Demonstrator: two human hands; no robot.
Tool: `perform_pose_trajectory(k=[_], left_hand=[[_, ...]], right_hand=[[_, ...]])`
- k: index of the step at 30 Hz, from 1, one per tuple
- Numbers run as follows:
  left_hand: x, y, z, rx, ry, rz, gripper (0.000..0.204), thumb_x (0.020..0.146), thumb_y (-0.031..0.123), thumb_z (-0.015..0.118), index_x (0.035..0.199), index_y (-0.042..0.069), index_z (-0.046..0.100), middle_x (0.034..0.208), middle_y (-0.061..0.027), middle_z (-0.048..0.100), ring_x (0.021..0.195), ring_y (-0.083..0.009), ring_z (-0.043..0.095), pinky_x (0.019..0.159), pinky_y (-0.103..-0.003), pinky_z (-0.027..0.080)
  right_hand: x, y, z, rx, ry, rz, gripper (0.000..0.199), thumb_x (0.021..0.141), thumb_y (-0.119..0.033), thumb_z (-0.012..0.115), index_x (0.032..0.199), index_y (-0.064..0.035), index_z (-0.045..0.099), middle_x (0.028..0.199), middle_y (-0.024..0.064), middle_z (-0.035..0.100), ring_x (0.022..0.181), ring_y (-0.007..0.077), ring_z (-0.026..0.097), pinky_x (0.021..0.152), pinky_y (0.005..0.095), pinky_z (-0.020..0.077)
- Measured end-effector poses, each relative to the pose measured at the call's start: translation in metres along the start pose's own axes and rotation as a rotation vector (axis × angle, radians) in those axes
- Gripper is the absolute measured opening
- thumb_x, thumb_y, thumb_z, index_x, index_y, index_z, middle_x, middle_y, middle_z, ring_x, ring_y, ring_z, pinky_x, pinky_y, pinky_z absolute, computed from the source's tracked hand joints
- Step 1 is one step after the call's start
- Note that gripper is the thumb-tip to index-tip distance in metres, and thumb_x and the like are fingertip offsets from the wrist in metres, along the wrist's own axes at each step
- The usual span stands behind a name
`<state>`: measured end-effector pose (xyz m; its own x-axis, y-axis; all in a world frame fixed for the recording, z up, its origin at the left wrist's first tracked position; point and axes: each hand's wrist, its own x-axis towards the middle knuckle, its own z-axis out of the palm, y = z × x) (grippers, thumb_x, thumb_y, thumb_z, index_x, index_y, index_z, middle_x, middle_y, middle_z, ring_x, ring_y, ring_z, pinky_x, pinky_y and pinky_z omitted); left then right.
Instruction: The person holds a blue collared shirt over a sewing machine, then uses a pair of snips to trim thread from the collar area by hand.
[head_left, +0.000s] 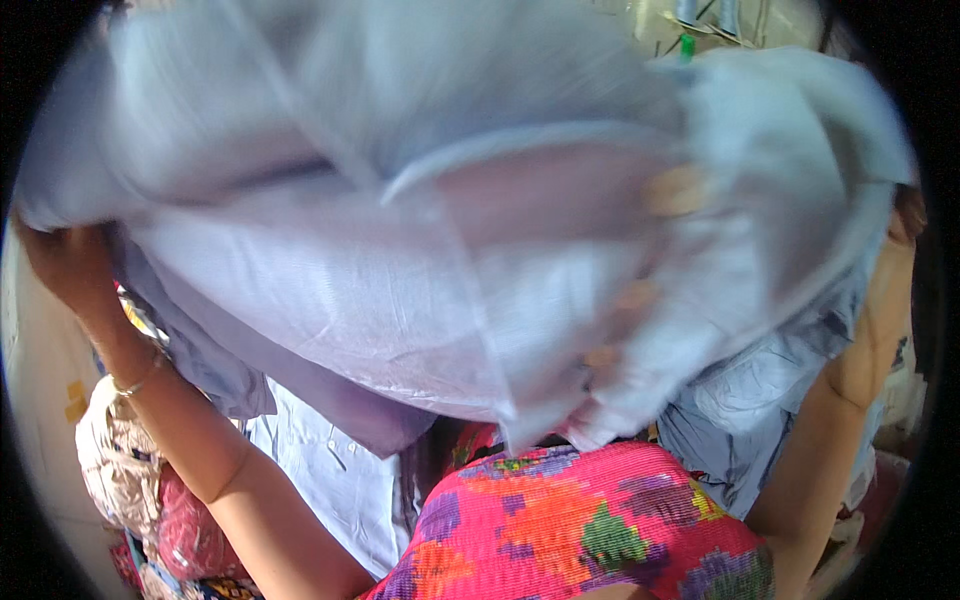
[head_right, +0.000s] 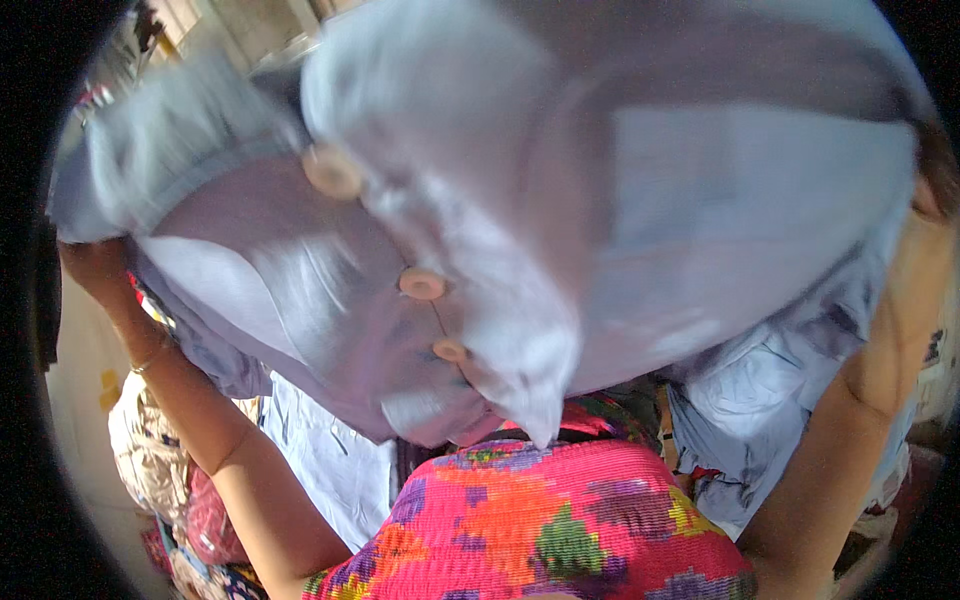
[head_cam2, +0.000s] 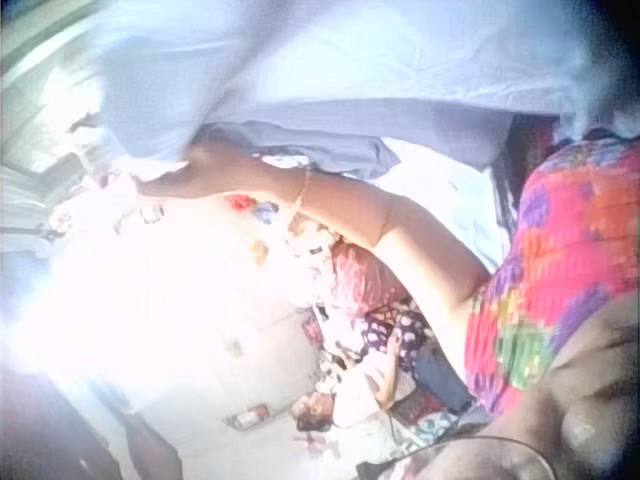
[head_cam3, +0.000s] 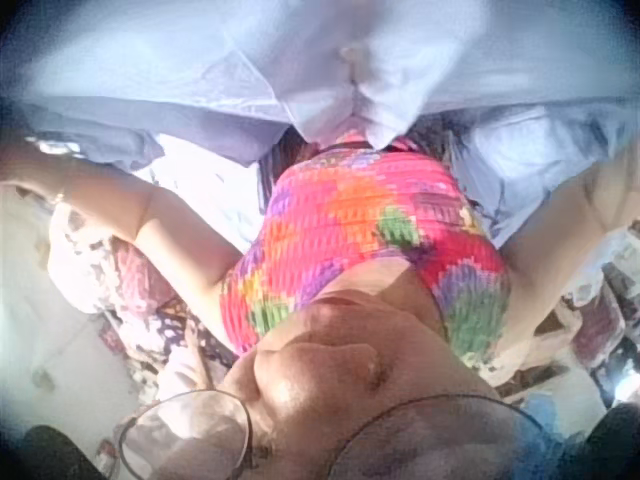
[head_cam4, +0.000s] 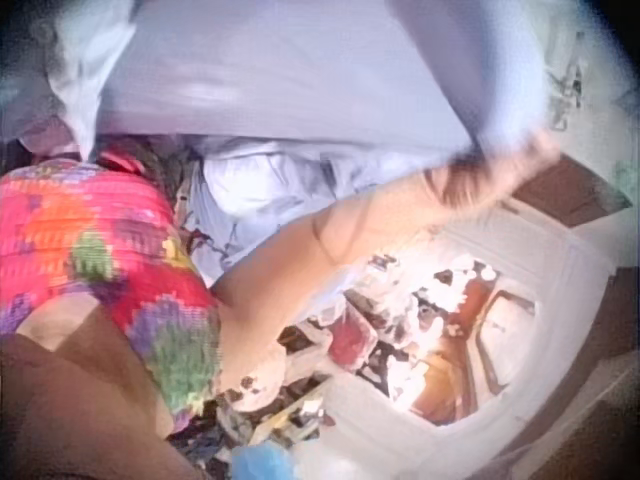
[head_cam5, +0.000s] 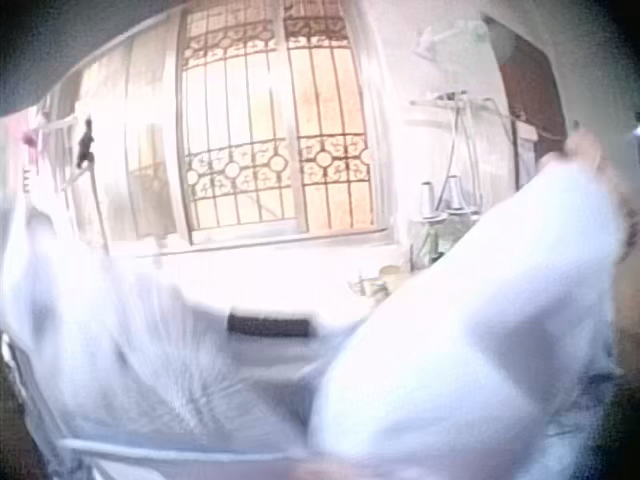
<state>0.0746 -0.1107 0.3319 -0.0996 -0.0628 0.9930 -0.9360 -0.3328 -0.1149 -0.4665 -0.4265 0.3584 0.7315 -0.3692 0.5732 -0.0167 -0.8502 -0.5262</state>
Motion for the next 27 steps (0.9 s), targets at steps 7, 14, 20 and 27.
perform_pose_trajectory(k=[7, 14, 20, 27], left_hand=[[-0.140, 0.033, 0.149, -0.302, -0.534, -0.073, 0.038, 0.064, -0.012, 0.054, 0.100, 0.001, 0.054, 0.095, -0.0169, 0.055, 0.091, -0.0350, 0.053, 0.083, -0.036, 0.042], [-0.274, 0.196, 0.164, -0.386, -1.242, -0.190, 0.047, 0.083, 0.031, 0.058, 0.123, 0.007, 0.049, 0.132, -0.0156, 0.042, 0.123, -0.0347, 0.036, 0.102, -0.053, 0.022], [-0.280, 0.202, 0.130, -0.315, -1.317, -0.167, 0.052, 0.085, 0.040, 0.053, 0.126, 0.008, 0.046, 0.137, -0.0095, 0.040, 0.127, -0.0319, 0.032, 0.105, -0.051, 0.017], [-0.252, 0.234, 0.124, -0.593, -1.343, -0.192, 0.046, 0.078, 0.035, 0.063, 0.112, 0.006, 0.054, 0.128, -0.0114, 0.046, 0.122, -0.0321, 0.038, 0.103, -0.051, 0.022]], right_hand=[[0.004, 0.131, 0.138, -0.005, -0.337, 0.214, 0.014, 0.080, -0.004, 0.053, 0.089, -0.0046, 0.064, 0.093, 0.0045, 0.055, 0.091, 0.0177, 0.052, 0.084, 0.0298, 0.0392], [-0.050, 0.234, 0.278, -0.735, 0.013, 0.214, 0.035, 0.072, 0.002, 0.053, 0.105, -0.0083, 0.061, 0.106, 0.0107, 0.053, 0.100, 0.0292, 0.049, 0.088, 0.0381, 0.0392], [-0.059, 0.209, 0.295, -0.377, -0.128, 0.212, 0.035, 0.080, -0.022, 0.061, 0.110, -0.0061, 0.056, 0.115, 0.0125, 0.051, 0.106, 0.0322, 0.047, 0.092, 0.0395, 0.0371], [-0.041, 0.215, 0.286, -0.342, -0.189, 0.183, 0.033, 0.081, -0.023, 0.059, 0.108, -0.0052, 0.055, 0.111, 0.0106, 0.054, 0.104, 0.0278, 0.049, 0.091, 0.0398, 0.0373]])
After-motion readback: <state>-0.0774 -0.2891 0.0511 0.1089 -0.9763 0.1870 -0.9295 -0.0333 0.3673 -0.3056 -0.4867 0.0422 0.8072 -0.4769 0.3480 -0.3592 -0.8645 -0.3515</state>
